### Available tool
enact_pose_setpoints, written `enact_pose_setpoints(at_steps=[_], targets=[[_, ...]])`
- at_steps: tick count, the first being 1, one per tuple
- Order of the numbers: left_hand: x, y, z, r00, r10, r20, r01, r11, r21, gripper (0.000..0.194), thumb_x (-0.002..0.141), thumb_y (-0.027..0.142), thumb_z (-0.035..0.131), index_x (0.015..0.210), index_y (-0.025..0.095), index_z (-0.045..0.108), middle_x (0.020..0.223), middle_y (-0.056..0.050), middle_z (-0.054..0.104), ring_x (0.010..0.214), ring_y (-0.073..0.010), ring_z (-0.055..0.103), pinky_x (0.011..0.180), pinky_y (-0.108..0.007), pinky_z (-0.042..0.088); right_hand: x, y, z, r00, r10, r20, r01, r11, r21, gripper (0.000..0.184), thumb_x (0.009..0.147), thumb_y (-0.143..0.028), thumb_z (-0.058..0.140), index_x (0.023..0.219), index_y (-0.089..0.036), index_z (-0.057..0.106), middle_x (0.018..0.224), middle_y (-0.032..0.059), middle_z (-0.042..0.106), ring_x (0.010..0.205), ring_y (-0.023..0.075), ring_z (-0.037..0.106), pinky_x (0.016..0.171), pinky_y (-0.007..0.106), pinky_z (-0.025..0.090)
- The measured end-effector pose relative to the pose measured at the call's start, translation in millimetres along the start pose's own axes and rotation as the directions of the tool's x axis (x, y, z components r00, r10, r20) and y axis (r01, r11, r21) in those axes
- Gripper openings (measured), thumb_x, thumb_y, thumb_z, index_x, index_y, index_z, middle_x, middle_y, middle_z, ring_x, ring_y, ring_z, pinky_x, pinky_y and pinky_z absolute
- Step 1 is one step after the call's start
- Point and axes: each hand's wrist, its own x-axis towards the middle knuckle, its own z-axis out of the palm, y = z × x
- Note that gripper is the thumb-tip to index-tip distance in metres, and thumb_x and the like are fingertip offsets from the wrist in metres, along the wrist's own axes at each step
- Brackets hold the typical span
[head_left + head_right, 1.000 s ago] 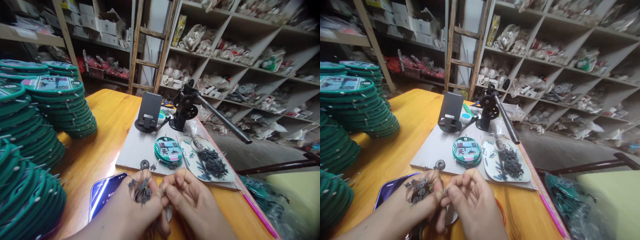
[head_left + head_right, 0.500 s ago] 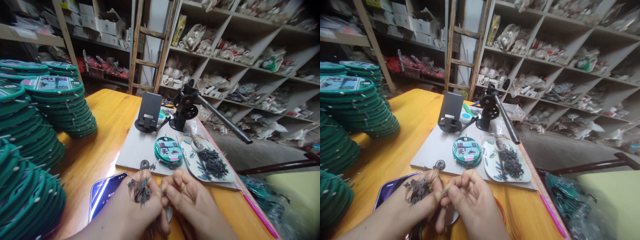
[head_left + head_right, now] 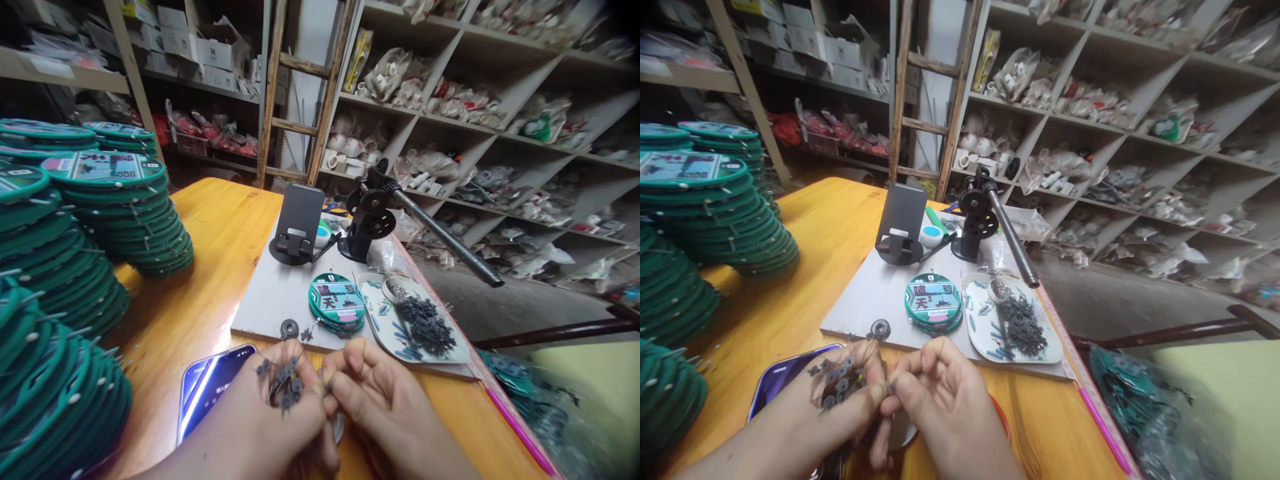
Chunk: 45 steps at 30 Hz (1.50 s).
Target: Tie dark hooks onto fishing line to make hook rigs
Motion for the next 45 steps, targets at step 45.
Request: enact_pose_setpoints(at_steps=[45], targets=[[3,-5,1.4,0.998,0.022,-0.059,-0.024,0.999,-0.036,0.019,0.076,0.026,0.059,0.065,0.024,0.043,0.043,0.008,0.059,0.049,-0.0124,0.061,0.06,-0.024,0.047,0,7,5,0.99,-0.067,-0.123,0.069,0.998,0.011,0.039,0.085,-0.03,0.073,0.077,-0.021,0.037,0.08,-0.0042,0.066,0.046,0.005,0.064,0.044,0.017,0.053]])
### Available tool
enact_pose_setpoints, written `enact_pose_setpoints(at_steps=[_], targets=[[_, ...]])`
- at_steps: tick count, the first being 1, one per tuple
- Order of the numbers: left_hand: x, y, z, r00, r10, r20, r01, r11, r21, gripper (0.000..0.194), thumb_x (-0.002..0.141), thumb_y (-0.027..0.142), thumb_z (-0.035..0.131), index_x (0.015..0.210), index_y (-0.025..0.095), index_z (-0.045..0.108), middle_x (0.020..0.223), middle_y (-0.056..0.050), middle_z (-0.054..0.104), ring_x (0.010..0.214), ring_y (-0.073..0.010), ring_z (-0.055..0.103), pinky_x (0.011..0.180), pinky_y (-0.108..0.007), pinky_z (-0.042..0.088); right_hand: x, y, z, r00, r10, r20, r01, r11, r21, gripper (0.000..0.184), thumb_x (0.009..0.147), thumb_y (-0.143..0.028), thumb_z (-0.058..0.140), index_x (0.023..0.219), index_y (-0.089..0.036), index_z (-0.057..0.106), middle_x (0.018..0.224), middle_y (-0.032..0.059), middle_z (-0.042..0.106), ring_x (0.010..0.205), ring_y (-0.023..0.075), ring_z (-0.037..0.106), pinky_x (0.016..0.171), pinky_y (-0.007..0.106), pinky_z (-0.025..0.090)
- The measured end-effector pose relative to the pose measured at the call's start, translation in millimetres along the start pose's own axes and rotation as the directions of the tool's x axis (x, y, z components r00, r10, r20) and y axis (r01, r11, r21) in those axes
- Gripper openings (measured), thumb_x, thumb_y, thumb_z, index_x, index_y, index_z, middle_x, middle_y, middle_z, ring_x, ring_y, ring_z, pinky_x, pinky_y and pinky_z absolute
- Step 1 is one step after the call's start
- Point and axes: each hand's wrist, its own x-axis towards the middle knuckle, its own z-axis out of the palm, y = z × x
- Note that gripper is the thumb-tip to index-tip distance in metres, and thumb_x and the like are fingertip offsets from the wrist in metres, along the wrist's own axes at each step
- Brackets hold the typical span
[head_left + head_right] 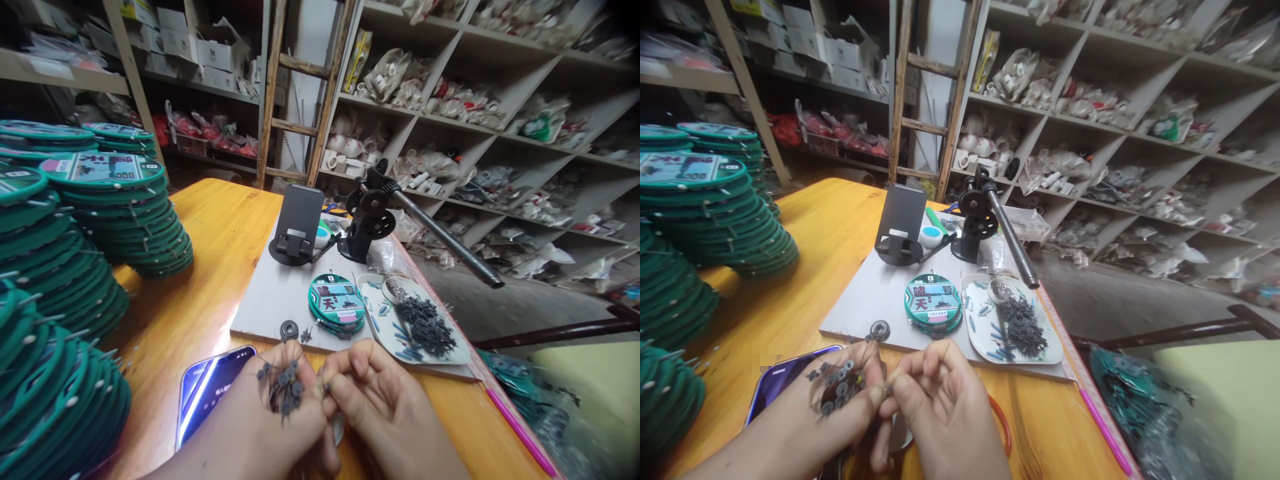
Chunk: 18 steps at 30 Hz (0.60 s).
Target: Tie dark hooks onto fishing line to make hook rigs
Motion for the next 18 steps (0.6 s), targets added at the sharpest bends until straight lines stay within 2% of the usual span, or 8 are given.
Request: enact_pose_setpoints(at_steps=[4,10,13,18], targets=[[-0.5,-0.2,-0.2,1.0,-0.003,0.022,0.003,0.999,-0.035,0.024,0.076,0.034,0.061,0.066,0.023,0.042,0.045,0.007,0.058,0.052,-0.0129,0.059,0.062,-0.025,0.047,-0.6,-0.7,4.5,1.0,-0.007,-0.031,0.007,1.0,0.018,0.042,0.083,-0.032,0.075,0.077,-0.02,0.036,0.076,-0.0055,0.067,0.045,0.0047,0.064,0.044,0.015,0.051],[-2.1,2.5,-0.5,1.0,0.008,0.019,-0.008,1.0,-0.009,0.023,0.077,0.035,0.059,0.067,0.023,0.043,0.047,0.006,0.058,0.053,-0.0129,0.057,0.061,-0.025,0.046,-1.4,-2.8,10.0,0.997,0.0,-0.08,0.003,1.0,0.029,0.044,0.079,-0.036,0.078,0.074,-0.02,0.037,0.073,-0.0051,0.066,0.043,0.0043,0.063,0.042,0.013,0.047],[-4.0,3.9,-1.4,1.0,-0.002,0.009,0.002,1.0,0.017,0.024,0.078,0.036,0.058,0.068,0.023,0.041,0.049,0.006,0.058,0.055,-0.0132,0.058,0.062,-0.024,0.046,-1.5,-3.7,10.4,0.998,0.0,-0.068,0.002,1.0,0.03,0.045,0.079,-0.036,0.079,0.074,-0.02,0.037,0.072,-0.0053,0.066,0.043,0.0045,0.063,0.042,0.013,0.047],[-1.1,-1.1,-3.8,0.998,0.018,0.052,-0.02,0.999,0.027,0.025,0.08,0.037,0.058,0.069,0.023,0.04,0.05,0.004,0.06,0.058,-0.0154,0.06,0.064,-0.028,0.047,-0.8,-5.0,8.6,0.998,-0.02,-0.057,0.02,1.0,0.012,0.042,0.081,-0.032,0.077,0.076,-0.02,0.038,0.073,-0.0059,0.067,0.043,0.0045,0.063,0.042,0.014,0.048]])
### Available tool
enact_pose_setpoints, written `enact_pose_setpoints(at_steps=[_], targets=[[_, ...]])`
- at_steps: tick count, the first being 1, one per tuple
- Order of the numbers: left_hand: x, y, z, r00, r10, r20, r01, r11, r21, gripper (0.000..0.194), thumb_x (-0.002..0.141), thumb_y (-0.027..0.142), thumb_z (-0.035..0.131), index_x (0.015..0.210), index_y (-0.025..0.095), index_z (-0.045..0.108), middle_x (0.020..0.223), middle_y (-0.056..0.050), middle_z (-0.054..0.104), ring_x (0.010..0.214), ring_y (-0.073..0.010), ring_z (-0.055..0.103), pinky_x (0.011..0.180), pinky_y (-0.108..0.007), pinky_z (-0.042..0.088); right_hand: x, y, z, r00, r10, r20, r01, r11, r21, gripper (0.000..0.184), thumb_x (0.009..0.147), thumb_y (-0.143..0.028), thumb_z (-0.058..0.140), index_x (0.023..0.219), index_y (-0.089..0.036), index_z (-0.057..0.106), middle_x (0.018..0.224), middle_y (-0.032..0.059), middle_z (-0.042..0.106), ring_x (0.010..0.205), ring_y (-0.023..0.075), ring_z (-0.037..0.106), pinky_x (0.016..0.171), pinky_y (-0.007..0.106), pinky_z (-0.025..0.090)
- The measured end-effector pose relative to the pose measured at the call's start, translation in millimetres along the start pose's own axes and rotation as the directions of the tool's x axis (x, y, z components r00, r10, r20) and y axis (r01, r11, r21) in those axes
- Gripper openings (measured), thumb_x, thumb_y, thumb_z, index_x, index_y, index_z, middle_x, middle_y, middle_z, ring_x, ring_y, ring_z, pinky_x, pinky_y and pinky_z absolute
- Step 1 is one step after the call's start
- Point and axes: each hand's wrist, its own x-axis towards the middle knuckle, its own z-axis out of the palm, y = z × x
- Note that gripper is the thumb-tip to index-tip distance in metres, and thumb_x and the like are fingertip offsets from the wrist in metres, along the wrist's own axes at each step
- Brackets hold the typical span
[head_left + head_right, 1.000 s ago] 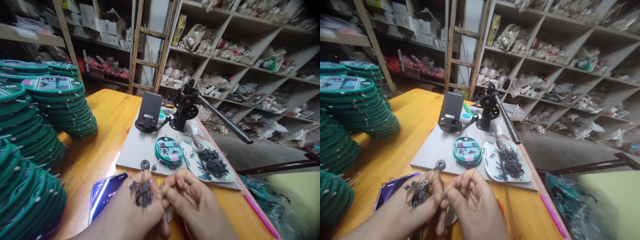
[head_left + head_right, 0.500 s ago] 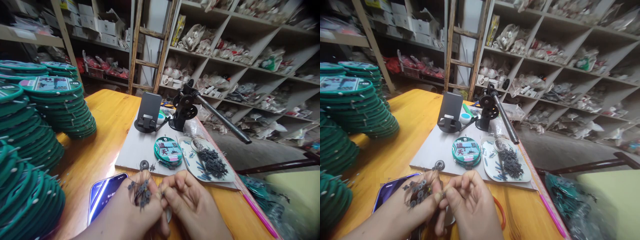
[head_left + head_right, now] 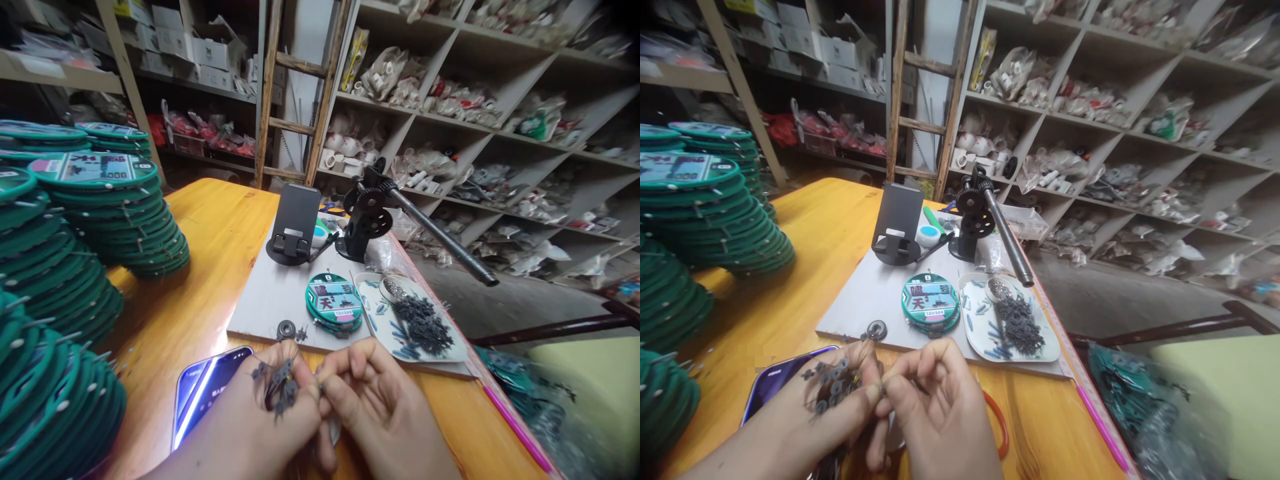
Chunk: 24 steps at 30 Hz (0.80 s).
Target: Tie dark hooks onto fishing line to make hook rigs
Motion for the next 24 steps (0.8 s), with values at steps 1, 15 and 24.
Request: enact_pose_setpoints(at_steps=[1,15,24], targets=[[1,-1,-0.2,1.0,-0.006,0.01,0.006,1.0,-0.013,0.025,0.08,0.037,0.058,0.069,0.023,0.041,0.05,0.004,0.06,0.056,-0.0153,0.059,0.064,-0.029,0.047,0,0,-1,1.0,-0.006,0.002,0.006,1.0,-0.004,0.041,0.081,-0.032,0.077,0.077,-0.021,0.038,0.073,-0.0058,0.067,0.043,0.0048,0.063,0.042,0.014,0.049],[6,-5,1.8,0.999,-0.014,0.053,0.027,0.966,-0.256,0.02,0.073,0.026,0.066,0.066,0.018,0.05,0.057,0.002,0.065,0.054,-0.012,0.064,0.058,-0.024,0.047,4,8,-13,0.997,-0.033,0.069,0.03,0.999,0.041,0.035,0.087,-0.027,0.071,0.081,-0.022,0.037,0.075,-0.0057,0.063,0.05,0.0049,0.06,0.045,0.017,0.05],[3,-9,0.3,0.999,-0.004,0.047,0.019,0.952,-0.304,0.031,0.073,0.039,0.074,0.068,0.016,0.053,0.063,-0.001,0.068,0.061,-0.0137,0.066,0.063,-0.025,0.051,4,1,-15,0.996,-0.043,0.08,0.042,0.999,0.015,0.034,0.088,-0.027,0.071,0.081,-0.022,0.038,0.079,-0.0059,0.063,0.055,0.0069,0.062,0.049,0.02,0.051]])
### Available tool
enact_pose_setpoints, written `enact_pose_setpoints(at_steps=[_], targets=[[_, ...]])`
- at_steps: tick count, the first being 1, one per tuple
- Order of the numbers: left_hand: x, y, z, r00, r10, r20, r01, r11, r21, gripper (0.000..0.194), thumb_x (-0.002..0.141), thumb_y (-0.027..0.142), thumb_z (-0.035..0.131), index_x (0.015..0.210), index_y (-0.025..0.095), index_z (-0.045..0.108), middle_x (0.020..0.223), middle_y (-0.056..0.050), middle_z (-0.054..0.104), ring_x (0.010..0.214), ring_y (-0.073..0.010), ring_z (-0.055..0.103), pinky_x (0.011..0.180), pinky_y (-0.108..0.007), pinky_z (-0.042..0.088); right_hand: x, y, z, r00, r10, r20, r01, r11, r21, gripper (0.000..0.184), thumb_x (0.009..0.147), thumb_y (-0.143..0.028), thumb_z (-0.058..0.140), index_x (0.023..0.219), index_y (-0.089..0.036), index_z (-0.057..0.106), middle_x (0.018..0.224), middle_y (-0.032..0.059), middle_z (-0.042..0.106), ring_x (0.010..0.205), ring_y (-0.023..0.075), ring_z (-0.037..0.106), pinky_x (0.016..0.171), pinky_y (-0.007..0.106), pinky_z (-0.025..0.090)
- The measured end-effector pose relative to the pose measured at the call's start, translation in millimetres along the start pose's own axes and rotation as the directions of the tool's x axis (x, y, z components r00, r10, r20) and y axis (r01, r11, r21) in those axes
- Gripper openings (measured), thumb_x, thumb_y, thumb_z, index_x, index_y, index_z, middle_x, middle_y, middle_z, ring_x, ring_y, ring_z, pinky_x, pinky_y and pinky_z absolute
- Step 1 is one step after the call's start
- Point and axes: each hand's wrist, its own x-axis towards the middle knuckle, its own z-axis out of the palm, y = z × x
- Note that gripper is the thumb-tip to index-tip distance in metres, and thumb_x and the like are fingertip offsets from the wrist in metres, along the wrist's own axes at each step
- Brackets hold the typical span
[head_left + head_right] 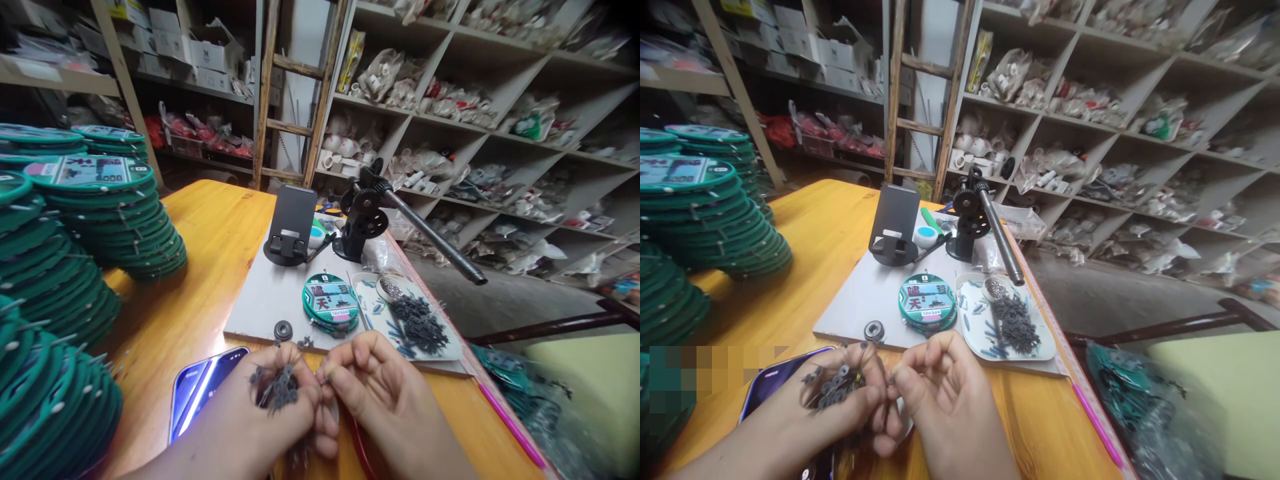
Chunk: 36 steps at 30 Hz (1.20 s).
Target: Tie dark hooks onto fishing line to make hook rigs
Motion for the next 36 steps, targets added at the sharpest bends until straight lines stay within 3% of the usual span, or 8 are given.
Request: enact_pose_setpoints(at_steps=[7,15,25,36], targets=[[-2,-1,-1.2,1.0,-0.009,0.007,0.009,1.0,0.0,0.041,0.071,0.05,0.076,0.07,0.016,0.054,0.063,-0.002,0.069,0.059,-0.0146,0.066,0.06,-0.025,0.05,-1,3,-4,0.999,0.032,0.029,-0.032,0.999,0.008,0.032,0.087,-0.029,0.071,0.082,-0.022,0.04,0.079,-0.0046,0.063,0.053,0.0079,0.063,0.049,0.022,0.048],[-3,3,3.7,0.999,0.008,-0.032,-0.003,0.989,0.145,0.024,0.076,0.033,0.065,0.067,0.02,0.048,0.057,0.001,0.065,0.057,-0.0137,0.062,0.061,-0.026,0.049,-1,6,-3,0.997,0.045,0.055,-0.046,0.999,0.006,0.035,0.087,-0.031,0.071,0.081,-0.021,0.038,0.078,-0.0053,0.063,0.05,0.0069,0.063,0.048,0.02,0.048],[-6,10,11.9,0.993,0.036,-0.113,-0.007,0.969,0.246,0.02,0.075,0.032,0.056,0.06,0.022,0.048,0.05,0.002,0.06,0.052,-0.0142,0.059,0.058,-0.026,0.05,-1,6,-3,0.995,0.068,0.077,-0.066,0.997,-0.027,0.035,0.089,-0.03,0.069,0.082,-0.021,0.036,0.079,-0.0064,0.062,0.05,0.0062,0.065,0.048,0.019,0.05],[-5,4,4.4,0.998,0.056,-0.009,-0.052,0.972,0.231,0.02,0.079,0.036,0.055,0.068,0.021,0.048,0.056,0.0,0.063,0.056,-0.0162,0.061,0.064,-0.031,0.049,-1,5,-5,0.996,0.076,0.054,-0.072,0.995,-0.074,0.03,0.087,-0.035,0.07,0.082,-0.022,0.044,0.078,-0.0029,0.063,0.049,0.0105,0.064,0.047,0.024,0.049]])
